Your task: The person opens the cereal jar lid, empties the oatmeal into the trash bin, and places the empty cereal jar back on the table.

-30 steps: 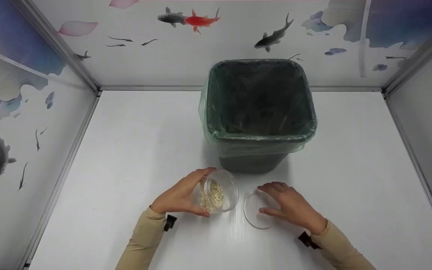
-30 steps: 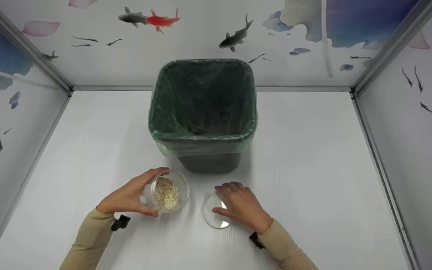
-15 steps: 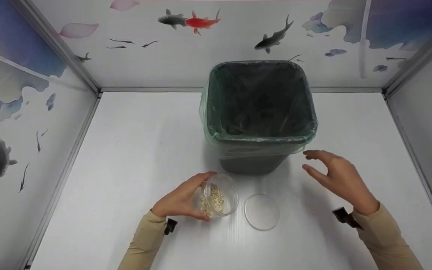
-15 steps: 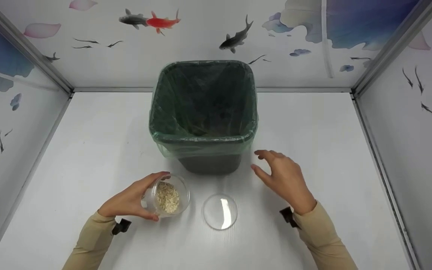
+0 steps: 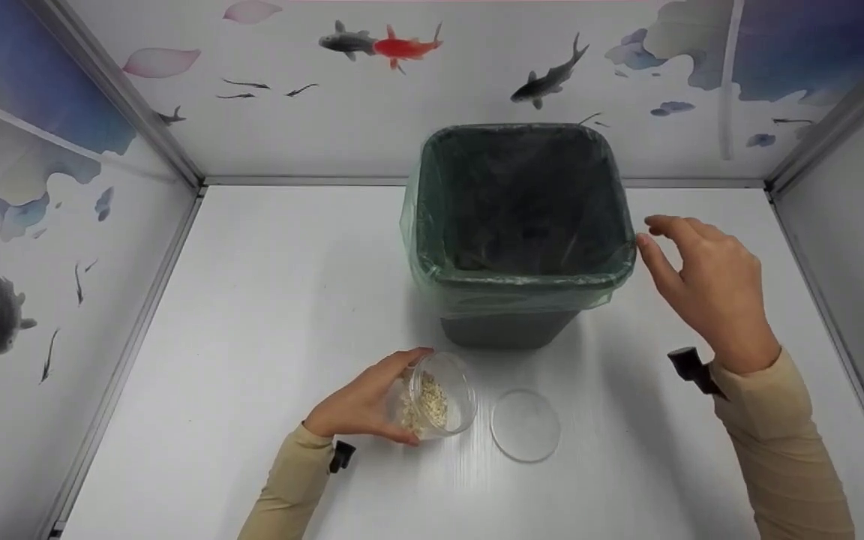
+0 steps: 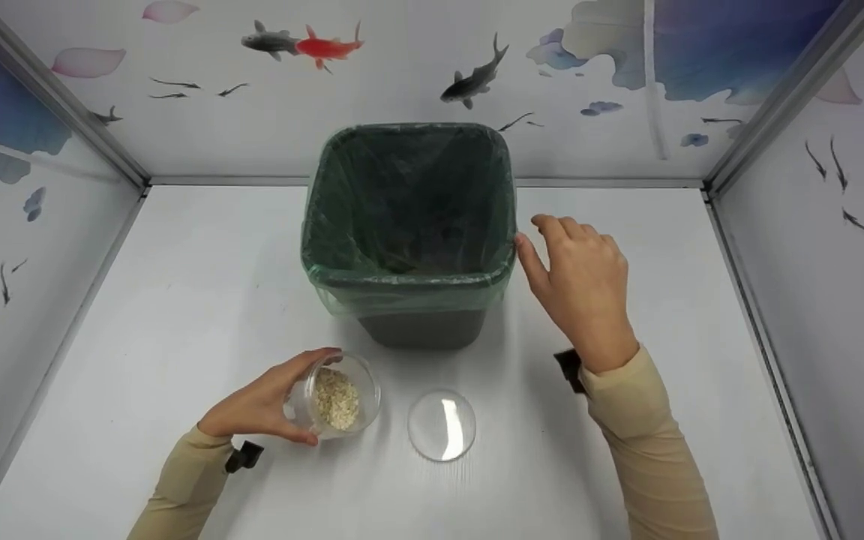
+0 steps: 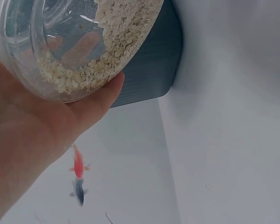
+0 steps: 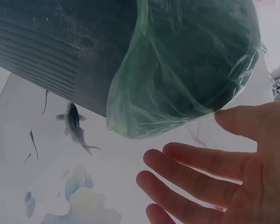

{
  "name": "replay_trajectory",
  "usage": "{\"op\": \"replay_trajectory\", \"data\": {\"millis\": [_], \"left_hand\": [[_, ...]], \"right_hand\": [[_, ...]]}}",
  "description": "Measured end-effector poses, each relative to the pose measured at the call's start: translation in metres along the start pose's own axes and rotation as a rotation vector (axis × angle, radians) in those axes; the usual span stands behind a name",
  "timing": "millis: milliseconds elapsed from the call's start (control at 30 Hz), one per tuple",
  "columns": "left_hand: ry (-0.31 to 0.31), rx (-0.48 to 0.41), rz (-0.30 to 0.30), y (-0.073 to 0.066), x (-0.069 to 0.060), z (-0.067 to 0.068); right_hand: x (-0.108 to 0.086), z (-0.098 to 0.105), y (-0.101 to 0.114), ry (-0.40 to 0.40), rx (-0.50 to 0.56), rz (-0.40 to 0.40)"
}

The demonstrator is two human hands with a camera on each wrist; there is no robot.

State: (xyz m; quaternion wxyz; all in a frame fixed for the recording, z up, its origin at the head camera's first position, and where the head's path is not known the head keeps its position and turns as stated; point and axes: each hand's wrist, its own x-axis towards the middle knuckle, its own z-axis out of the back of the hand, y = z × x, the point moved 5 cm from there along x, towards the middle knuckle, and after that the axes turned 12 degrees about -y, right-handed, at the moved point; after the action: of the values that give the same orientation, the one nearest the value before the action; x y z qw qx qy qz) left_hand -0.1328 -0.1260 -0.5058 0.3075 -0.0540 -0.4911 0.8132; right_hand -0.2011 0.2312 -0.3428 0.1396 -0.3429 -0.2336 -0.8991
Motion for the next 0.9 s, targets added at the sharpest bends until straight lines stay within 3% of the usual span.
{"op": "replay_trajectory", "data": {"millis": [167,300,533,667,900], "left_hand": [[0.010,0.002,0.005,0.002,-0.002,0.000],[0.004,0.001,-0.001,0.003,-0.002,0.002],[-0.002,0.004,0.023,0.004,-0.005,0.003],[0.001,-0.011,0.042,0.007,-0.007,0.001],[0.011,-0.032,0.032,0.008,-0.007,-0.001]], "right_hand": [[0.023,-0.007,-0.007,0.081,0.071,-0.051],[0.043,-0.018,-0.010,0.194,0.102,-0.076],[0.068,-0.036,-0.013,0.362,0.046,-0.079],[0.072,-0.042,-0.015,0.370,0.040,-0.071],[0.068,-0.047,-0.020,0.289,0.090,-0.108]]}}
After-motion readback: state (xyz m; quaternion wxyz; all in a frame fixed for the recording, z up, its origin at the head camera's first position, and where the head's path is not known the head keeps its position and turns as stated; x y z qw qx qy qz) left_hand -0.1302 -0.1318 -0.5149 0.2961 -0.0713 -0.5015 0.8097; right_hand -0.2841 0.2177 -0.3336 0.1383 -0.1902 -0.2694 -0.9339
